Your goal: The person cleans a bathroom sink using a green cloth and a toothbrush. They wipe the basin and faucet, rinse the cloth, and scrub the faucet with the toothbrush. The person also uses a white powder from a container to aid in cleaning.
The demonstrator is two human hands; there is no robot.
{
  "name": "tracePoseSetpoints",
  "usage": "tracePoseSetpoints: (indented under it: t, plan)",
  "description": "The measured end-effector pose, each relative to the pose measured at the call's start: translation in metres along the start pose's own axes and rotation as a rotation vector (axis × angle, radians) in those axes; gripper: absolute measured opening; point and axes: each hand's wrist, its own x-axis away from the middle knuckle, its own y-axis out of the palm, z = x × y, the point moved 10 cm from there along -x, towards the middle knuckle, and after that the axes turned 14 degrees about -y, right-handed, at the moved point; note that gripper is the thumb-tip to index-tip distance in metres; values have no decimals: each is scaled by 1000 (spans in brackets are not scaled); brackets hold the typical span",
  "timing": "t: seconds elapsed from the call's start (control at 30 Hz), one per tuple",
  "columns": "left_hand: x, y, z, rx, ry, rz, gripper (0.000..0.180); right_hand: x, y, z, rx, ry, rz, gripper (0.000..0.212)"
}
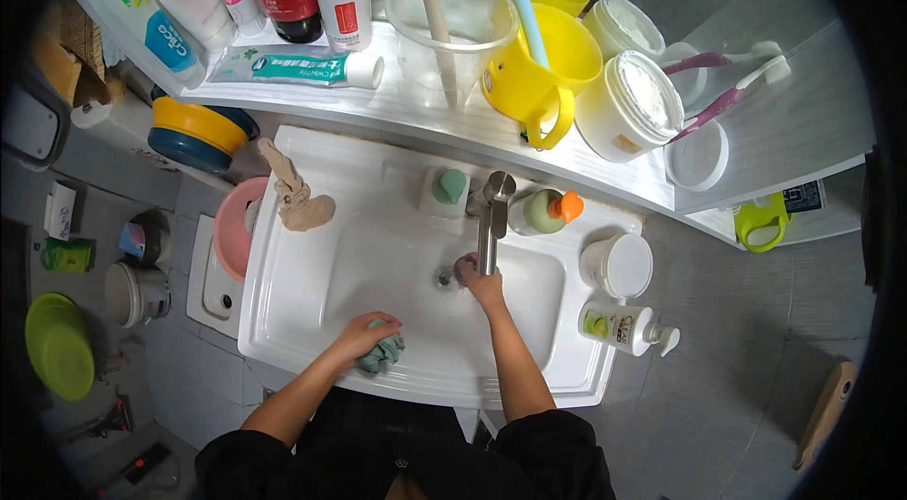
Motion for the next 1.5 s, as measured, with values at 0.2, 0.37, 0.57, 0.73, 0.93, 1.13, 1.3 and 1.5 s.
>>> tracePoseSetpoints:
  t: [0.2,0.37,0.57,0.73,0.93,1.13,1.3,1.5]
  plan:
    - [-14,16,22,-93,85,11,26,10,-2,-16,-273,191,32,23]
    - [-18,9,4,-181,89,64,26,29,-3,24,-310,323,67,22]
    - [-18,-4,-39,-53,-33,53,26,54,43,43,-900,510,80,28]
    - [-10,-11,-48,54,-78,77,25,42,23,57,28,143,-66,30]
    - [-9,-14,-54,129,-65,67,25,26,51,45,224,-45,-211,46]
    - [-14,-15,-62,431,-128,25,31,42,62,-10,142,113,-330,46]
    - [-31,54,-29,726,-106,-422,40,102,71,-100,-236,-111,-536,44]
    - [-43,64,-41,10,-29,-102,50,26,-18,-55,989,-618,-258,21]
